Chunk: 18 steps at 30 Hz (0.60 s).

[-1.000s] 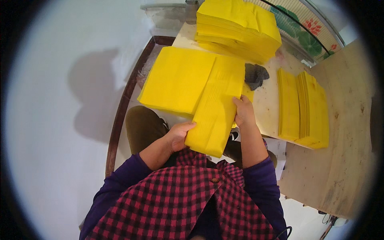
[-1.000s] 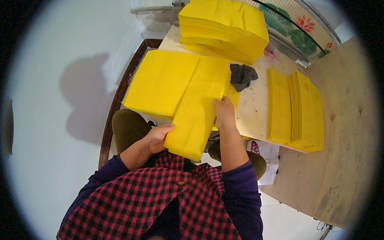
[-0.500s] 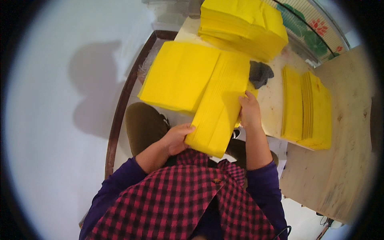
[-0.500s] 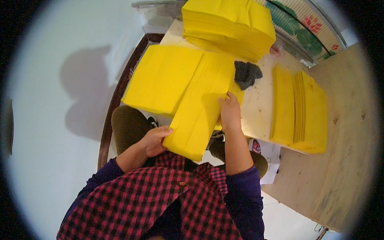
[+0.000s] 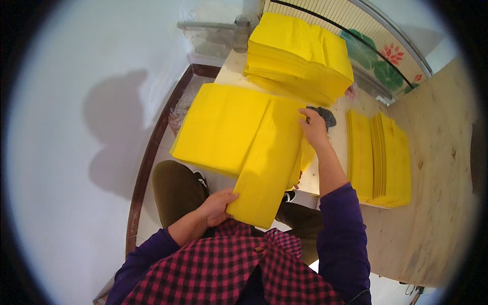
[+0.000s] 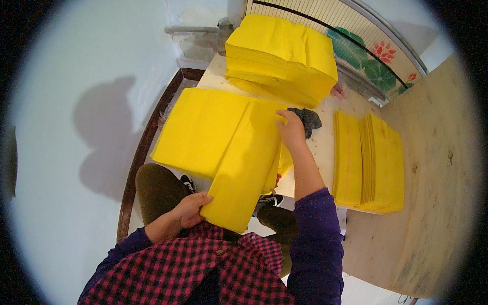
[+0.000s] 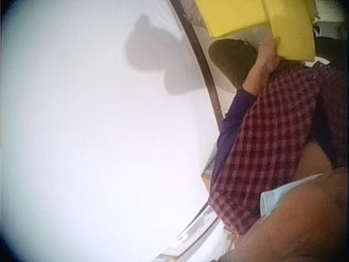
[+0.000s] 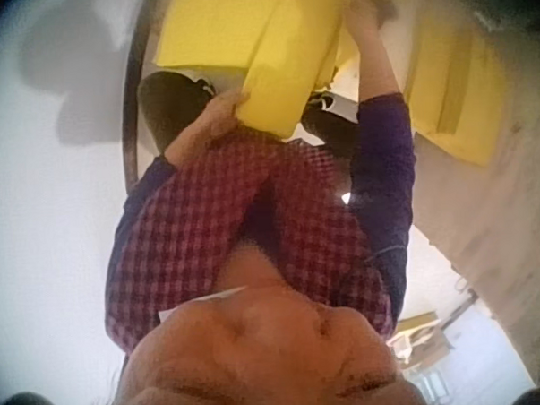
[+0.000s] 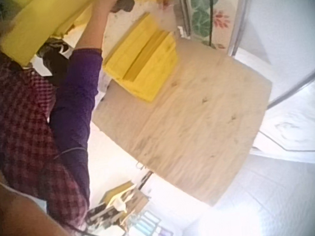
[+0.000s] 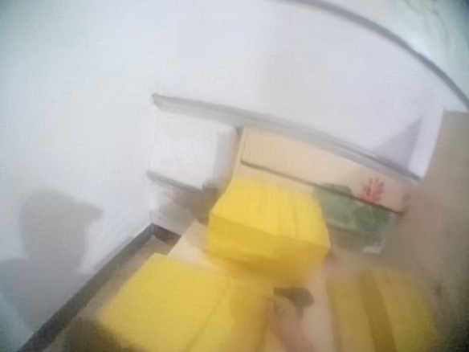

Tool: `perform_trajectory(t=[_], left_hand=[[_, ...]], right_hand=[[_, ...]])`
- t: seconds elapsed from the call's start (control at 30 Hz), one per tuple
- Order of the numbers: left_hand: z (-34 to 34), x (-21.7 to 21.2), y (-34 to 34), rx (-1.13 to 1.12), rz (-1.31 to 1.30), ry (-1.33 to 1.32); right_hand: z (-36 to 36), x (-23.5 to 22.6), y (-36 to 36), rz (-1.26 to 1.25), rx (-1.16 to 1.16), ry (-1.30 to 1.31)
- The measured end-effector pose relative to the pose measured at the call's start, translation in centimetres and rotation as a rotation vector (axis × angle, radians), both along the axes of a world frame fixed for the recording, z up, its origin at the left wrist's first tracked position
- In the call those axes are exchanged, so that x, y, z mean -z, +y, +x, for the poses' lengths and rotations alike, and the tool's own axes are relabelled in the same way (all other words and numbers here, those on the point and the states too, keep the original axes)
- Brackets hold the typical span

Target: The person sits on the floor and repeatedly folds large yellow sheets by hand, aligning edges and pressing creases. Folded sheets are stacked into a growing pile on the table.

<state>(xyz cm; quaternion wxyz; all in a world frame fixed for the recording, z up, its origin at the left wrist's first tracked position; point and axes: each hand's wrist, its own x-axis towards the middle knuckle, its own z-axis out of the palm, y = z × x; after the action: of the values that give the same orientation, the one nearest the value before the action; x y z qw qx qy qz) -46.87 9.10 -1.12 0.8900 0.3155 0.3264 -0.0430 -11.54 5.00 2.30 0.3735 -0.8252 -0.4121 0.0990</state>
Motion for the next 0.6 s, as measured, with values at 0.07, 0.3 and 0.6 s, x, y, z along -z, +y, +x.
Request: perform_trajectory(t=[0.07, 0.3, 0.6], left_hand=[[0.0, 0.0, 0.0, -0.002, -0.036, 0.017], [-0.6, 1.0, 0.2, -0.033, -0.073, -0.067], [-1.1, 1.7, 0.2, -0.030, -0.094, -0.032]], right_hand=[[0.4, -0.1, 1.3, -0.028, -0.092, -0.072], [1.8, 0.0, 5.1, -0.177, -0.419, -0.231], [2.9, -0.3, 8.3, -0.302, -0.738, -0.453]])
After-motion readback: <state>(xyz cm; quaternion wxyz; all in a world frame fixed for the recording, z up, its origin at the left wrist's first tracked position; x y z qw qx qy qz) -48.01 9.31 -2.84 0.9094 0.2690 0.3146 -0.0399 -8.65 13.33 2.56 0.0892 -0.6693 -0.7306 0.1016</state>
